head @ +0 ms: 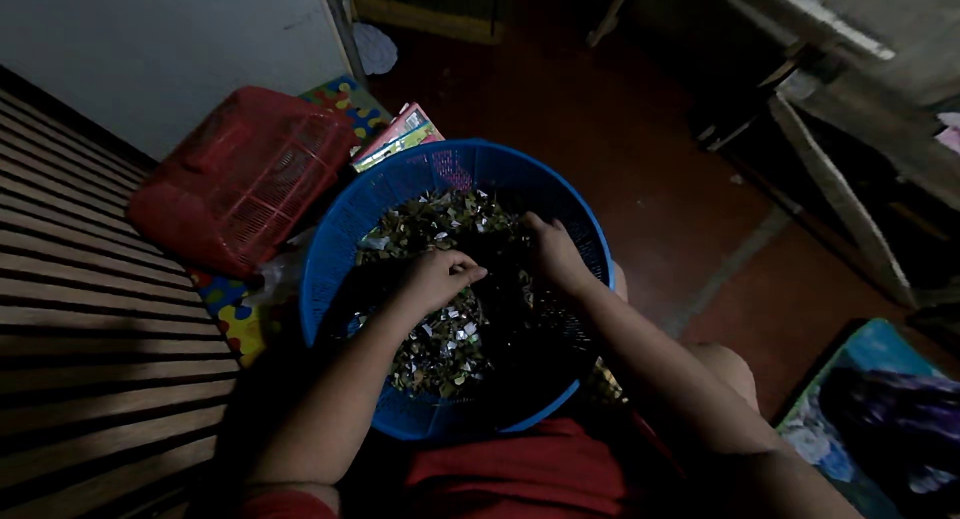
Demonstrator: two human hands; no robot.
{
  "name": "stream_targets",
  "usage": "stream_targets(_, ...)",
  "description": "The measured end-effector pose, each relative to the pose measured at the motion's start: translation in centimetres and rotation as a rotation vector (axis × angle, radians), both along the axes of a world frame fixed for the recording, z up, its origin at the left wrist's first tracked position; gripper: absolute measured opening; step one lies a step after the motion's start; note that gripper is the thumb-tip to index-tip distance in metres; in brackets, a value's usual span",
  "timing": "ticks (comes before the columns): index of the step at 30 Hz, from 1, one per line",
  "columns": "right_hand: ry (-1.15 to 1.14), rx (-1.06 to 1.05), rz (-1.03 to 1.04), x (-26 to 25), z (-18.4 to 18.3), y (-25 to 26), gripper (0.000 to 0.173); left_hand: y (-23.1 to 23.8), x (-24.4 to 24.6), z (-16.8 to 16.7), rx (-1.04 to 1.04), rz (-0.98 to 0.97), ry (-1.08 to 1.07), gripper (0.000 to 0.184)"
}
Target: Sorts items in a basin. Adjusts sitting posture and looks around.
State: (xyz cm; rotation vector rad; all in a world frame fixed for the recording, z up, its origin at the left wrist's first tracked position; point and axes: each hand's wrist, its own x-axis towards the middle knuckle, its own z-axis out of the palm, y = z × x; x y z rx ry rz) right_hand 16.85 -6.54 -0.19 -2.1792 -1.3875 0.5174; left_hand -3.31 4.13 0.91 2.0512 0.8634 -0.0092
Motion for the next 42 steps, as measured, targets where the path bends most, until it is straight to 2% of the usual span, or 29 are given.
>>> stream_targets(3,-0.125,0.011,0.002,1.0,-1.7,1.0,0.032,-0.4,0.3,0.2,0.042,-0.022,0.024,0.034)
stream_targets(11,-0.055,-0.202,0.048,0.5,-3.7,2.6,0.034,-0.4,0.8,0.2,0.063,-0.018,0.056,0.036)
stream_targets(17,-0.026,-0.213,0.103,0.4,-3.7,2.7,0.03,-0.3,0.6,0.2,0.074,0.01,0.06,0.036)
stream_targets(20,0.167,-0.111,0.085,0.6,-2.2,2.1,0.031,0.0,0.4,0.2,0.089,0.042,0.052,0.035)
stream_targets(23,0.528,0.049,0.132,0.9,-0.9,1.1,0.029,-0.1,0.3,0.1,0.151,0.124,-0.057,0.031)
stream_targets(27,0.777,0.142,0.239,1.1,-0.4,0.1,0.03,-0.2,0.4,-0.2,0.196,0.1,-0.277,0.056)
stream_targets(29,0.815,0.154,0.292,1.1,-0.5,0.0,0.029,-0.6,0.4,-0.1,0.197,0.053,-0.357,0.055)
stream_targets(32,0.821,0.151,0.33,1.2,-0.4,0.0,0.029,-1.0,0.3,-0.2,0.223,0.068,-0.43,0.025)
stream_targets(34,0.818,0.162,0.318,1.2,-0.3,-0.1,0.028,-0.8,0.2,-0.4,0.245,0.106,-0.455,0.014)
stream_targets(39,0.665,0.177,0.166,0.4,0.0,-0.1,0.043,-0.3,-0.3,-0.1,0.137,0.288,-0.513,0.017)
stream_targets(42,0.521,0.116,0.257,0.5,-0.7,0.1,0.059,0.3,-0.5,0.0,0.026,0.383,-0.556,0.02)
